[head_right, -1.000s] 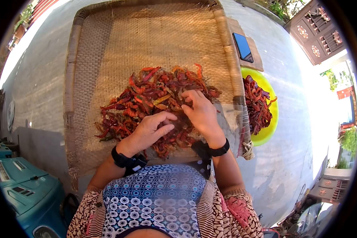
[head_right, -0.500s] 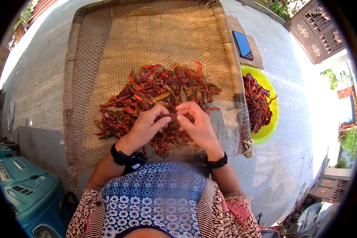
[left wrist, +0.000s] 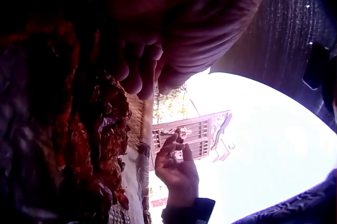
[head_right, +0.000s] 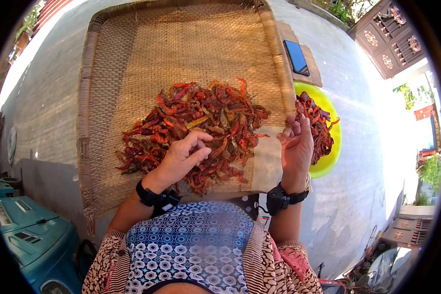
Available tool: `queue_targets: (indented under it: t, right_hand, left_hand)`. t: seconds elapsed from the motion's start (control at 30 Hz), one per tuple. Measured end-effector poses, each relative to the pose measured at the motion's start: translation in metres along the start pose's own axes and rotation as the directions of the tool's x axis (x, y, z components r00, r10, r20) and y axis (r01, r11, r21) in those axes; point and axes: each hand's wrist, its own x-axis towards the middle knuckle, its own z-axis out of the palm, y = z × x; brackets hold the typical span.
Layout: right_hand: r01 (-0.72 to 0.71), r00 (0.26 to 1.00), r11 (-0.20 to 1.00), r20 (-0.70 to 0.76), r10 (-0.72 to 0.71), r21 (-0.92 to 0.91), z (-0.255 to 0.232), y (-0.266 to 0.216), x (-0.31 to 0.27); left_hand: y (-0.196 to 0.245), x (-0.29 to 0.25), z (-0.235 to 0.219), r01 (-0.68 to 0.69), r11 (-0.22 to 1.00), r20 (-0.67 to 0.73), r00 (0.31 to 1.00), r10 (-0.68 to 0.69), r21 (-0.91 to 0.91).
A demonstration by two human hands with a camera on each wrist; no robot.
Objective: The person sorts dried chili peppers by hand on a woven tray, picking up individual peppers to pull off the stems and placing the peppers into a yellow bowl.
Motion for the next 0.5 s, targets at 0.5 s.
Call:
queue_targets:
  t: [0.5]
  right_hand:
    - [0.536,0.843,-0.207,0.509,0.174,-0.818,0.044,0.045,-0.007]
  left_hand:
    - [0.003,0.002,0.0,0.014,0.998,0.013,1.0,-0.015,0.069]
